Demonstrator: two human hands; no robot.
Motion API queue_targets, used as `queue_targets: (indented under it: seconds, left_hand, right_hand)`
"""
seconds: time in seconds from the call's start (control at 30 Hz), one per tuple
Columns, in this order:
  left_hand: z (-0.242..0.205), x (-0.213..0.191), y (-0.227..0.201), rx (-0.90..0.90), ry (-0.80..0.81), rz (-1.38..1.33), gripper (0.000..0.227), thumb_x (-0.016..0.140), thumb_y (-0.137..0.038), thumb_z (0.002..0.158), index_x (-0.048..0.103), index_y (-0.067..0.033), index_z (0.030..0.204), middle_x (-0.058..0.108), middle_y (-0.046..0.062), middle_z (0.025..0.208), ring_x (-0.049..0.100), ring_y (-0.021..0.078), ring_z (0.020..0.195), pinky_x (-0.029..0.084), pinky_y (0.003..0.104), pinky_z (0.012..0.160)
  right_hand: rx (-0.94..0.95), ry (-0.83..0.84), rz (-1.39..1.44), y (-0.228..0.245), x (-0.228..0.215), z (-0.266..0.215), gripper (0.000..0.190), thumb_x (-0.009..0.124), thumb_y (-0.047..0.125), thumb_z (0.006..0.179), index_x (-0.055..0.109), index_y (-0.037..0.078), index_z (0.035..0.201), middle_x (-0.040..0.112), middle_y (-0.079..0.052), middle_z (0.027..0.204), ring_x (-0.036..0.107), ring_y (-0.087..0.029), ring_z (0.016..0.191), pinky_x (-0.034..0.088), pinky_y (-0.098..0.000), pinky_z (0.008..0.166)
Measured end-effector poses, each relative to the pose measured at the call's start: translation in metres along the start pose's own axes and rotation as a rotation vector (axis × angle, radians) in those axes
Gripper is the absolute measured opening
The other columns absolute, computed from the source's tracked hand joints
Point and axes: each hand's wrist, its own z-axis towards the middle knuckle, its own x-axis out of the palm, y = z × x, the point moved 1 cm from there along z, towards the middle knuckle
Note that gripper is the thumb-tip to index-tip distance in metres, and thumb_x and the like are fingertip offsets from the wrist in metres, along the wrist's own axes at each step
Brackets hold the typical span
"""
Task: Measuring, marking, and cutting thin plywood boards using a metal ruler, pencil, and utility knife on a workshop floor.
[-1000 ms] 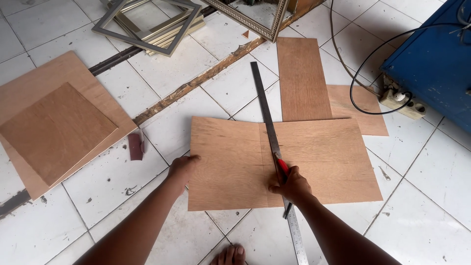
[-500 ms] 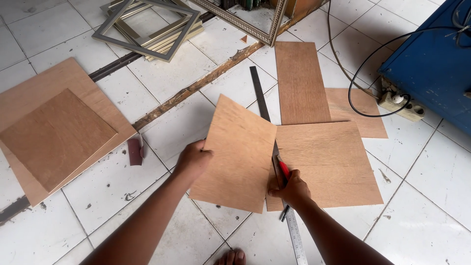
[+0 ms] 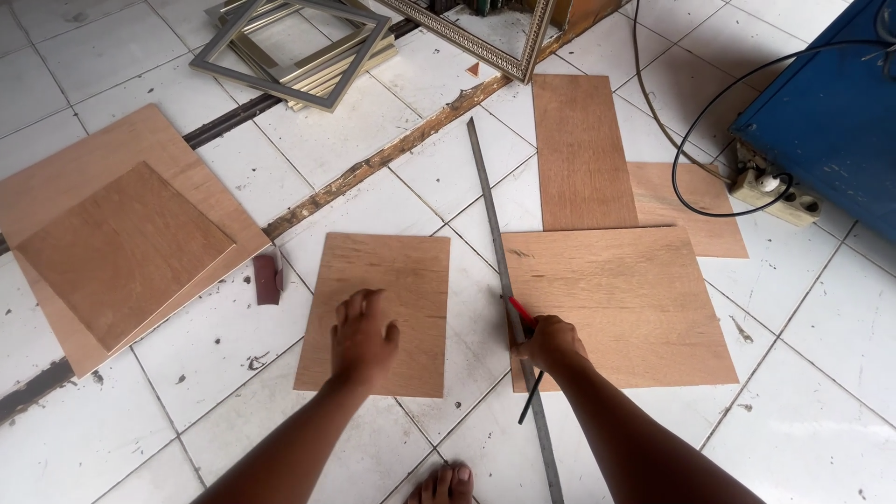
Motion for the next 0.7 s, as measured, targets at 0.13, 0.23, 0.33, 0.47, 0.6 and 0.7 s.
queue_targets:
  seconds: [0.13,0.23,0.33,0.47,0.6,0.7]
  left_hand:
    - [-0.034,0.027,-0.05,0.288,0.321,-0.131,0.027,0.052,-0.035,0.079,0.053,-0.0134,0.095,0.056,0.004,0.089,0.054,0.0221,0.085,0.047,0.037,0.069]
    - [-0.055,0.033,-0.081,0.348,0.611,-0.09,0.053,0.055,-0.055,0.073,0.05,-0.0067,0.096,0.059,0.007,0.087,0.06,0.0197,0.075,0.047,0.032,0.063]
    - [-0.063,0.047,-0.089,0.463,0.689,0.055,0.076,0.057,-0.064,0.068,0.043,-0.0009,0.109,0.056,0.012,0.092,0.06,0.0238,0.078,0.047,0.036,0.065]
    - [-0.063,0.049,-0.084,0.497,0.684,-0.101,0.059,0.045,-0.063,0.078,0.048,-0.0055,0.092,0.051,0.006,0.082,0.051,0.0178,0.075,0.041,0.032,0.061]
    - [-0.063,0.046,-0.077,0.749,0.521,-0.334,0.033,0.042,-0.038,0.089,0.046,-0.0054,0.087,0.051,0.007,0.084,0.048,0.022,0.083,0.041,0.037,0.07]
    - [-0.06,0.054,-0.08,1.056,0.379,-0.175,0.034,0.041,-0.035,0.088,0.048,-0.006,0.105,0.045,0.009,0.118,0.038,0.0273,0.112,0.033,0.044,0.077]
  right_hand:
    - [0.017,0.109,0.326,0.012,-0.015,-0.022,0.036,0.07,0.031,0.069,0.065,0.01,0.098,0.06,-0.008,0.081,0.054,-0.021,0.074,0.043,-0.0309,0.059]
    - [0.104,0.228,0.622,0.027,-0.046,-0.055,0.024,0.063,0.025,0.08,0.066,0.003,0.089,0.047,-0.007,0.059,0.036,-0.013,0.046,0.027,-0.0236,0.043]
    - [0.092,0.284,0.77,0.032,-0.056,-0.065,0.022,0.057,0.023,0.083,0.064,0.007,0.096,0.037,-0.003,0.049,0.025,-0.011,0.039,0.019,-0.0228,0.038]
    - [-0.069,0.262,1.032,0.034,-0.067,-0.069,0.021,0.054,0.012,0.084,0.059,0.005,0.102,0.045,-0.006,0.061,0.033,-0.011,0.049,0.025,-0.023,0.042]
    - [-0.133,0.243,1.091,0.034,-0.096,-0.068,0.023,0.054,0.012,0.085,0.056,0.005,0.106,0.045,-0.006,0.065,0.034,-0.011,0.05,0.027,-0.0234,0.044]
    - [-0.192,0.134,1.005,0.032,-0.127,-0.073,0.025,0.052,0.016,0.086,0.054,0.005,0.108,0.045,-0.006,0.062,0.034,-0.011,0.047,0.029,-0.0239,0.043]
